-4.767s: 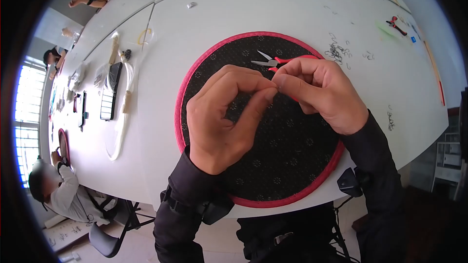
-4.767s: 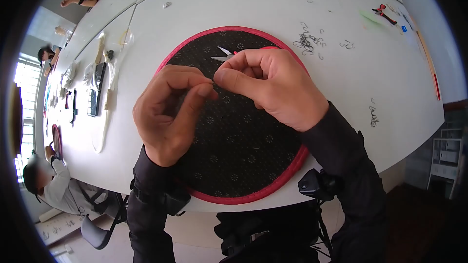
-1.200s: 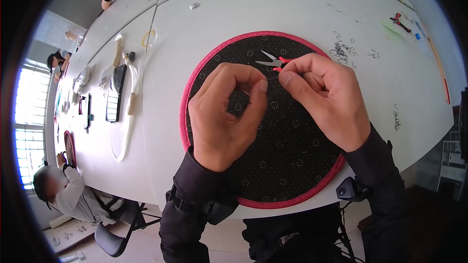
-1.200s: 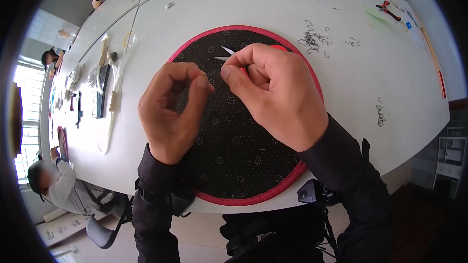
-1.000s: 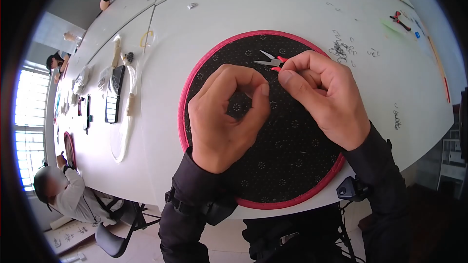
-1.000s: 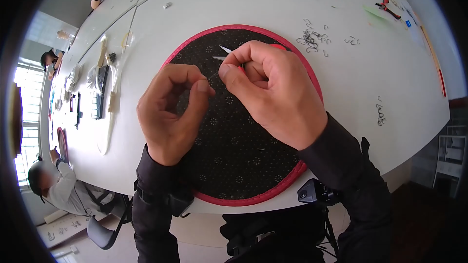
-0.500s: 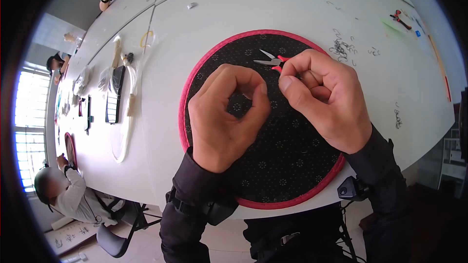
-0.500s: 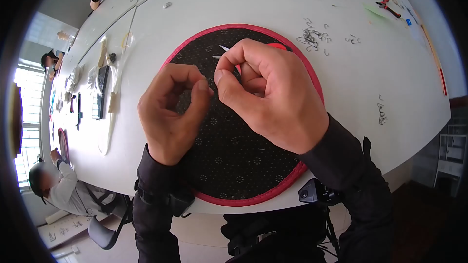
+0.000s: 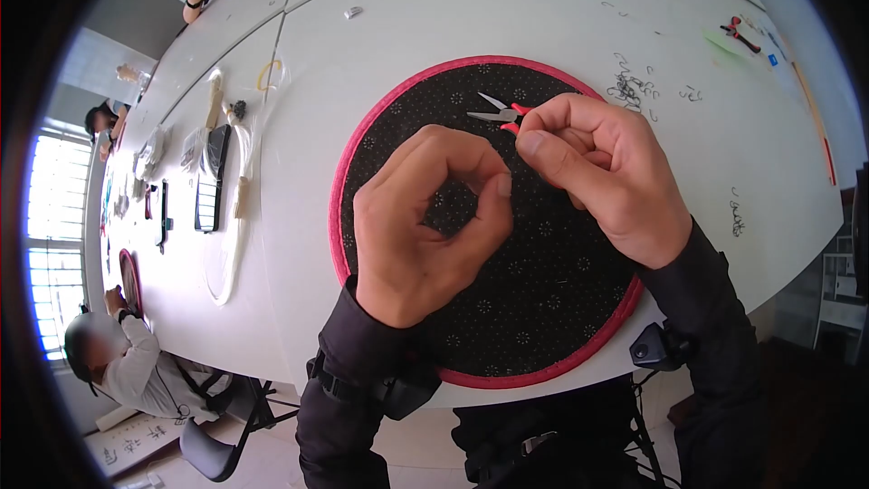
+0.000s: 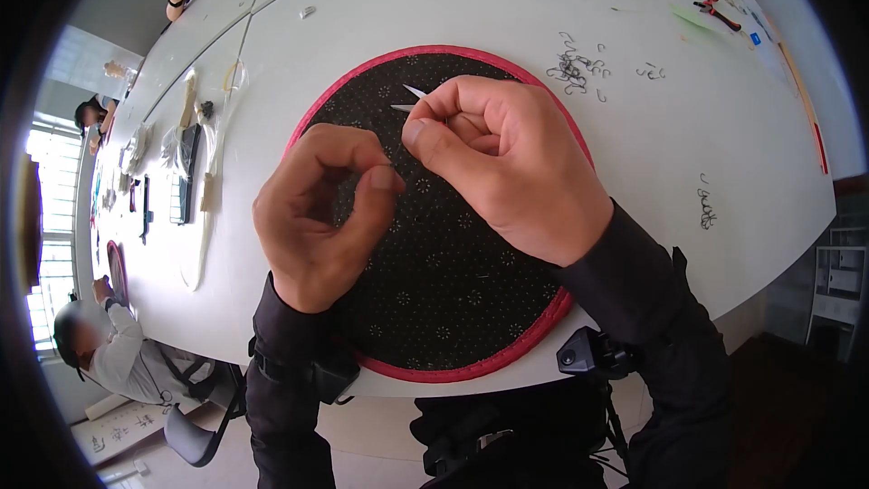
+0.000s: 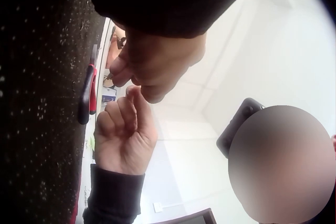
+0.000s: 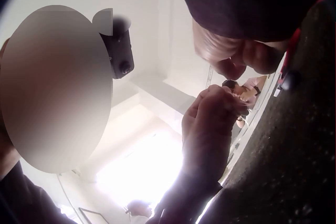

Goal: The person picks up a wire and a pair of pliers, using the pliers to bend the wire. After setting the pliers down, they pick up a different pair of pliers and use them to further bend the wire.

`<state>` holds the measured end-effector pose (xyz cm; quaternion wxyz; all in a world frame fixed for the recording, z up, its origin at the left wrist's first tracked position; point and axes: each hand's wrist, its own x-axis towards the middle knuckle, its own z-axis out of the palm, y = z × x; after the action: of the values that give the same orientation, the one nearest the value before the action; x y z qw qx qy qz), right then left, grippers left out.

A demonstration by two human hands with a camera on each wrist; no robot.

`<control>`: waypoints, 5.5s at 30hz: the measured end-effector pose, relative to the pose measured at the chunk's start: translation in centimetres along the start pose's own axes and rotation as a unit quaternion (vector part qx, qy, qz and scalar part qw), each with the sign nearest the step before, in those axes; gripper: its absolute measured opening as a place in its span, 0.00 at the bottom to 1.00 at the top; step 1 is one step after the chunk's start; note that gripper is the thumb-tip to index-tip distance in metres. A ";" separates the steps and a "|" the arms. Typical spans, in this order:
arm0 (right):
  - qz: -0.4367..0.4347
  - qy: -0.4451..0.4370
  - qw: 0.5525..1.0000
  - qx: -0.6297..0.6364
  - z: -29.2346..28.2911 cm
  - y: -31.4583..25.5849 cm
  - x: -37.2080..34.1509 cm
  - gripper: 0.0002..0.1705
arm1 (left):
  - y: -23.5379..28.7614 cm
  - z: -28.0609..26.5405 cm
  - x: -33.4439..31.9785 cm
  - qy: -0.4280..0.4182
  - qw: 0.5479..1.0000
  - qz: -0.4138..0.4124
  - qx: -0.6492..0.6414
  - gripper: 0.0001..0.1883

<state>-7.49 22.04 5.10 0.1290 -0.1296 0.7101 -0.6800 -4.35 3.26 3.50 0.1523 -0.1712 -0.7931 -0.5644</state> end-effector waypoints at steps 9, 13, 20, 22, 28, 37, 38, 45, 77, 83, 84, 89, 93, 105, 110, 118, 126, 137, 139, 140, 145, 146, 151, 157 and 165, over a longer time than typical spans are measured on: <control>0.055 -0.035 0.998 0.025 -0.1 -0.9 -0.3 0.07 | 0.6 -0.5 -0.2 0.017 0.994 -0.064 -0.086 0.07; 0.005 -0.030 0.999 0.028 0.5 -0.2 -0.8 0.07 | 0.5 -0.3 -0.2 0.051 0.993 -0.068 -0.082 0.07; -0.057 -0.009 0.997 -0.047 1.3 -0.8 -1.4 0.04 | -0.6 -0.1 0.1 0.083 0.997 0.002 0.010 0.06; -0.073 -0.001 0.994 -0.078 1.3 -0.8 -1.4 0.03 | -0.9 -0.2 0.2 0.083 0.996 0.019 0.033 0.06; -0.098 0.002 0.986 -0.134 1.2 -0.4 -1.5 0.03 | -0.8 -0.4 0.3 0.078 0.994 0.023 0.074 0.06; -0.047 0.026 0.997 -0.060 1.0 -0.1 -1.0 0.05 | -0.7 -0.8 0.1 0.040 0.997 0.004 0.072 0.04; -0.040 0.035 0.997 -0.054 1.1 -0.3 -0.9 0.05 | -0.6 -0.9 0.1 0.023 0.996 0.009 0.081 0.03; 0.000 0.050 0.997 -0.053 0.6 -0.4 -0.6 0.08 | -0.4 -0.7 0.0 0.006 1.000 -0.010 0.027 0.03; -0.028 0.022 0.999 -0.020 0.6 0.1 -0.4 0.07 | -0.1 -0.7 -0.1 -0.015 0.999 -0.034 0.022 0.04; -0.049 0.014 0.999 -0.015 0.7 0.3 -0.5 0.07 | -0.1 -0.6 0.0 -0.008 0.999 -0.045 0.029 0.04; -0.050 0.014 0.999 -0.014 0.7 0.4 -0.5 0.08 | -0.2 -0.5 0.0 0.008 0.999 -0.044 0.016 0.04; -0.025 0.031 0.999 -0.002 1.0 0.0 -0.5 0.07 | -0.6 -0.1 0.2 0.050 0.998 -0.024 0.030 0.06; -0.021 0.031 0.998 -0.048 0.8 -0.1 -0.5 0.07 | -1.0 -0.2 0.3 0.063 0.996 -0.012 0.064 0.06; -0.058 0.035 0.993 -0.098 0.3 0.2 -0.5 0.09 | -1.1 -0.2 0.4 0.056 0.995 -0.005 0.082 0.06; -0.079 0.060 0.992 -0.082 0.6 0.0 -0.3 0.07 | -0.2 -0.6 0.2 -0.012 0.994 0.000 0.104 0.04; -0.033 0.043 0.998 -0.030 0.1 0.4 -0.2 0.08 | 0.1 -0.7 0.1 -0.050 0.996 0.016 0.075 0.06; 0.051 -0.003 0.998 0.042 0.2 -0.6 -0.4 0.10 | 0.4 -0.5 0.0 -0.012 0.998 -0.052 -0.037 0.08; -0.023 0.002 0.999 -0.047 1.6 -0.3 -1.5 0.03 | -0.9 -0.3 0.2 0.048 0.996 0.042 0.060 0.08; -0.085 0.011 0.988 -0.130 1.7 0.1 -1.7 0.01 | -1.0 -0.3 0.3 0.038 0.992 0.067 0.101 0.09; -0.097 0.016 0.986 -0.133 1.8 0.4 -1.6 0.01 | -1.0 -0.3 0.4 0.033 0.989 0.080 0.120 0.09; -0.164 0.032 0.969 -0.181 1.5 0.5 -1.2 0.03 | -0.4 -0.5 0.5 -0.027 0.980 0.098 0.168 0.09; -0.160 0.020 0.970 -0.183 1.2 0.4 -1.1 0.03 | -0.3 -0.6 0.5 -0.041 0.981 0.090 0.168 0.09; -0.133 -0.017 0.985 -0.107 -0.4 1.0 0.0 0.04 | -0.5 -0.9 0.5 -0.064 0.990 0.065 0.111 0.09; -0.088 -0.033 0.995 -0.029 -0.9 1.0 0.4 0.07 | -0.1 -0.9 0.5 -0.078 0.991 0.055 0.091 0.05; -0.039 -0.060 0.997 0.008 -1.2 1.1 0.6 0.09 | -0.1 -1.0 0.3 -0.095 0.993 0.047 0.055 0.05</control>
<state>-8.49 23.01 4.05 0.1459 -0.1971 0.6902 -0.6808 -4.62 2.35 3.89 0.1120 -0.2527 -0.8250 -0.4929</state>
